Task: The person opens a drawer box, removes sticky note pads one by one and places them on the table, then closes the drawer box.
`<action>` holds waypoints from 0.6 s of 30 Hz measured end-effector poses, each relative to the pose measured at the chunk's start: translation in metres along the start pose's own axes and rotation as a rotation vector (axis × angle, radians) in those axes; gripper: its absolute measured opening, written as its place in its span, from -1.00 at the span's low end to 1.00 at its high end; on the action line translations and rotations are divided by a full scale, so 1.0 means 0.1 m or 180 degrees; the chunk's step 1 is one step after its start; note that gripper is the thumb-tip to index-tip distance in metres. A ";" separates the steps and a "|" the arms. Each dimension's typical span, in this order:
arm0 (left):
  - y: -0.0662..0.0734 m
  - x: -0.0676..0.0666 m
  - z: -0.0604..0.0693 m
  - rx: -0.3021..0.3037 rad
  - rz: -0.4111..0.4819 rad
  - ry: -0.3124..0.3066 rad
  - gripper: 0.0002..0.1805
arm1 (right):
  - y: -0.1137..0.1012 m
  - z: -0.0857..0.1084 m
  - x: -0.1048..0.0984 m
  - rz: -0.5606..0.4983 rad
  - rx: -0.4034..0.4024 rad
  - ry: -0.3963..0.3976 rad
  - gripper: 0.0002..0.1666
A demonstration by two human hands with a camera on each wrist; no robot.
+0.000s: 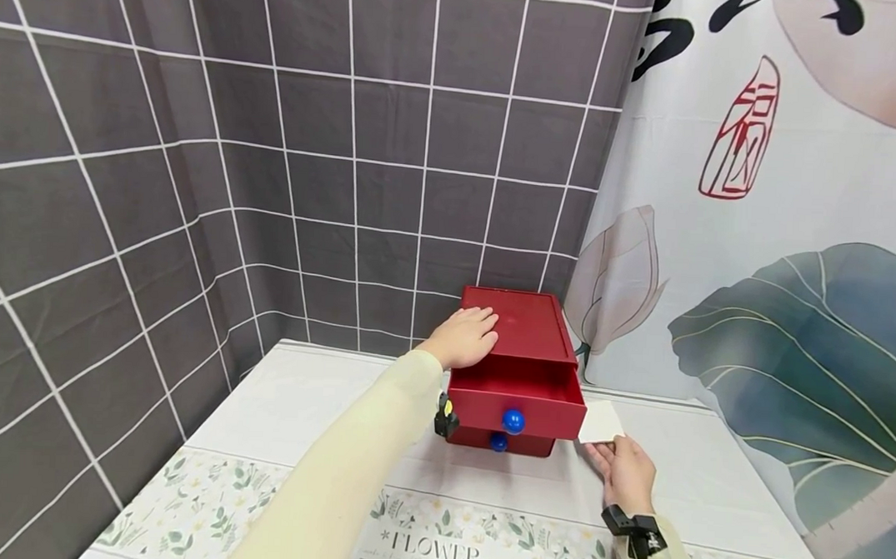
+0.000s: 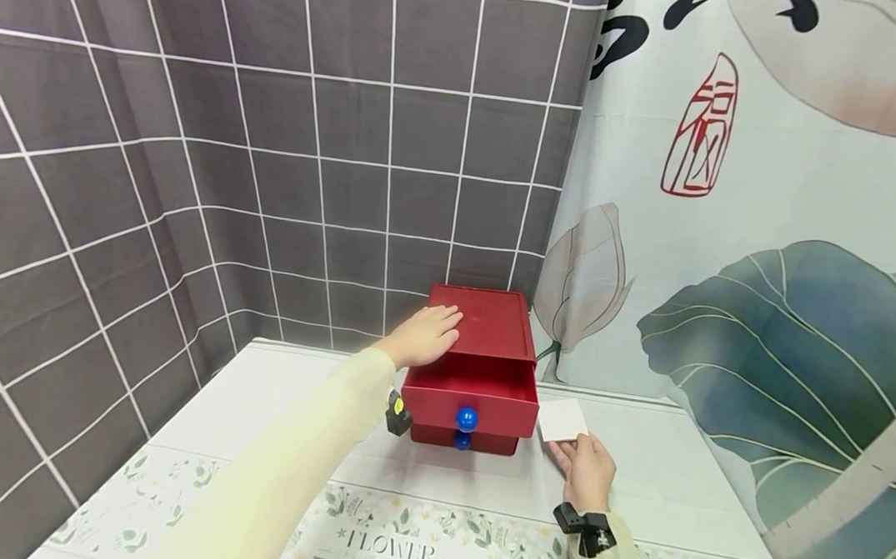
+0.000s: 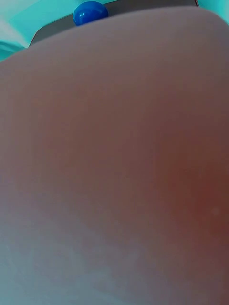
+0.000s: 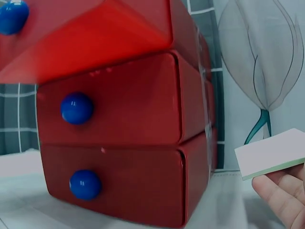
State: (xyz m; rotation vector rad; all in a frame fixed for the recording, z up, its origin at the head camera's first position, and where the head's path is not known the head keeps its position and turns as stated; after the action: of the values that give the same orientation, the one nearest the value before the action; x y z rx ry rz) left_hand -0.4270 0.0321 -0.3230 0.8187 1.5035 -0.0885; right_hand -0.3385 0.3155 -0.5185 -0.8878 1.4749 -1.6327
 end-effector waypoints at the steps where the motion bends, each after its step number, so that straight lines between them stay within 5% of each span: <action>1: 0.00 0.00 0.00 0.0004 -0.0006 0.0002 -0.38 | 0.01 0.00 0.00 0.0064 -0.0018 0.0008 -0.38; 18: -0.03 0.02 -0.03 0.0024 -0.0031 0.0002 -0.37 | 0.13 -0.01 -0.03 0.0666 -0.0045 0.0247 -0.42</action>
State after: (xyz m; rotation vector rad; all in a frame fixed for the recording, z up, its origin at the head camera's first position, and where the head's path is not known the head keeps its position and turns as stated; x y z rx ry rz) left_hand -0.4308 0.0325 -0.3250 0.8175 1.5087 -0.1012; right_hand -0.3374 0.3177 -0.5317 -0.6594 1.5776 -1.5180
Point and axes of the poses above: each hand's wrist, its own z-axis away from the middle knuckle, its own x-axis out of the palm, y = z × x, the point moved 6 cm from there along -z, towards the middle knuckle, and after that the axes turned 15 degrees about z, right-handed, at the moved point
